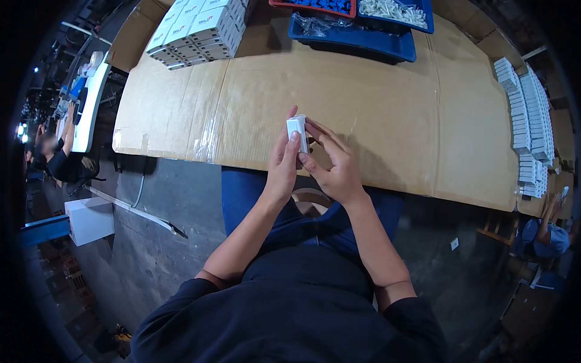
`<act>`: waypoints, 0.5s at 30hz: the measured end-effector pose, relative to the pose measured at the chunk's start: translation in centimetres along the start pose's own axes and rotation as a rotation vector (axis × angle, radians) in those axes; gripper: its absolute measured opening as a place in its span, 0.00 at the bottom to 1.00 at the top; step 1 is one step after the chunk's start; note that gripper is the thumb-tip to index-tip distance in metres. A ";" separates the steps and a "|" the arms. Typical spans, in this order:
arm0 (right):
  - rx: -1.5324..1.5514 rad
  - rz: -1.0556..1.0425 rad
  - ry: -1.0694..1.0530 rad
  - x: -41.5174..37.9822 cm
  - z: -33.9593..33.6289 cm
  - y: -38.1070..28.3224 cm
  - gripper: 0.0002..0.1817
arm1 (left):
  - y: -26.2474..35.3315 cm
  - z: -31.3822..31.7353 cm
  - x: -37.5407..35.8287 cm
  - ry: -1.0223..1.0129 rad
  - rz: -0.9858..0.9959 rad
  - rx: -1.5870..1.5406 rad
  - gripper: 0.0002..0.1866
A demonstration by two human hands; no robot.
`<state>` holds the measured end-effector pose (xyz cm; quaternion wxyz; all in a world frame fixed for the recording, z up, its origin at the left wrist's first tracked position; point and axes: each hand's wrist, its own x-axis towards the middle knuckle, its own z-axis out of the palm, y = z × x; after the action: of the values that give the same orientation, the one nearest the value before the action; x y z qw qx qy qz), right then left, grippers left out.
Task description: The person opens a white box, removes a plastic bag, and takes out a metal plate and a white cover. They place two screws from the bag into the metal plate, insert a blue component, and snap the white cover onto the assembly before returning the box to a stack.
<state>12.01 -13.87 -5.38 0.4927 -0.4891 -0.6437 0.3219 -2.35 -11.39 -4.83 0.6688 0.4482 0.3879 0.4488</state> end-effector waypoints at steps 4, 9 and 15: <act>-0.131 -0.070 -0.087 -0.7 -0.3 -0.1 0.27 | -1.1 -0.3 -0.3 0.001 0.097 0.037 0.34; -0.255 -0.185 -0.093 -0.6 -0.1 -0.2 0.23 | -1.6 -0.2 -0.1 0.007 0.207 0.091 0.33; -0.254 -0.235 -0.039 -0.8 0.1 0.1 0.23 | -2.1 -0.4 -0.2 -0.011 0.245 0.108 0.32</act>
<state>11.95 -14.60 -5.81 0.4485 -0.4626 -0.7414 0.1878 -2.25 -11.85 -6.96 0.5860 0.5301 0.3502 0.5030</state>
